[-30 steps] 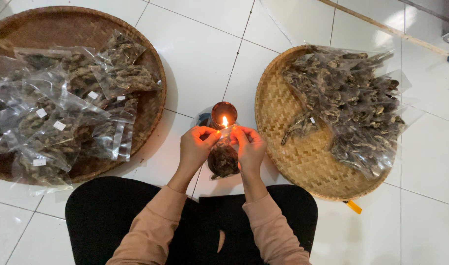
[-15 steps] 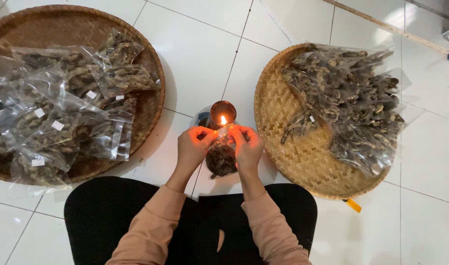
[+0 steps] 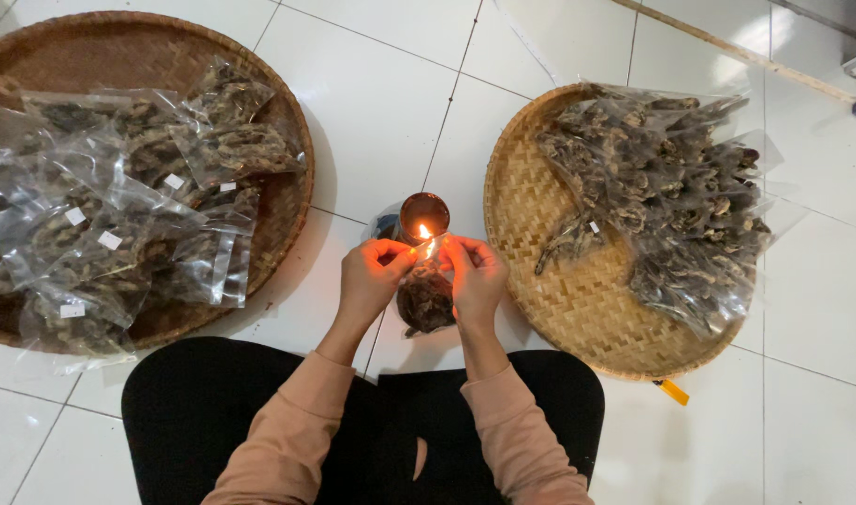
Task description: The person sits on the floor and heat-seals clear plastic bags filled with dried sea cucumbers, pressing each open bag edge against the flame of a small oil lamp to melt it closed, then places the sealed bag back on a woven tray with the other finished bags.
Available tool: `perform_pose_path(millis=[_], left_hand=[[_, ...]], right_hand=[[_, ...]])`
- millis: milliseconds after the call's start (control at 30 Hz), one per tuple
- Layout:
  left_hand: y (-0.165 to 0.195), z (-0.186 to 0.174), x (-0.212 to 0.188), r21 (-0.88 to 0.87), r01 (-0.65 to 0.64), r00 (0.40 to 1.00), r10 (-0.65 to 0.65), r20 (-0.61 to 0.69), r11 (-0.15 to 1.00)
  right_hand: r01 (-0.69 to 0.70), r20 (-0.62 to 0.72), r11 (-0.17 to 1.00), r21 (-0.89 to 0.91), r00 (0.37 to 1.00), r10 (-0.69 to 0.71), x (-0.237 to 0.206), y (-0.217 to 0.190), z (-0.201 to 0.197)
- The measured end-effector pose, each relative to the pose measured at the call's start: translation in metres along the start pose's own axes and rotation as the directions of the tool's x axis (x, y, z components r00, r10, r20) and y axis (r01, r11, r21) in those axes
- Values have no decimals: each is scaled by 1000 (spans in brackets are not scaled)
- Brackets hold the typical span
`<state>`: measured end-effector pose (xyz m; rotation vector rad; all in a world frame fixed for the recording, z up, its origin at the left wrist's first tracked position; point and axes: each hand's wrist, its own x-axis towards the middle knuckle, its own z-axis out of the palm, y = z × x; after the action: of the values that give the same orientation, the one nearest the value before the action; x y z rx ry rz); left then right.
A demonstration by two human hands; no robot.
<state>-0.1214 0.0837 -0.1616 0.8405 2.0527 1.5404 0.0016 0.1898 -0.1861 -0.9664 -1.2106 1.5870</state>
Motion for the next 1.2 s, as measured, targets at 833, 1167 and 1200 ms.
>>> perform_pose_path(millis=[833, 1167, 1200], left_hand=[[-16, -1, 5, -4, -37, 999, 37, 30, 999], [-18, -6, 6, -1, -63, 997, 63, 40, 998], [-18, -5, 6, -2, -50, 998, 50, 40, 999]], right_hand=[[-10, -17, 998, 66, 1000, 11, 2, -9, -4], [-42, -28, 993, 113, 999, 45, 4, -10, -5], [-48, -37, 993, 104, 998, 52, 4, -9, -6]])
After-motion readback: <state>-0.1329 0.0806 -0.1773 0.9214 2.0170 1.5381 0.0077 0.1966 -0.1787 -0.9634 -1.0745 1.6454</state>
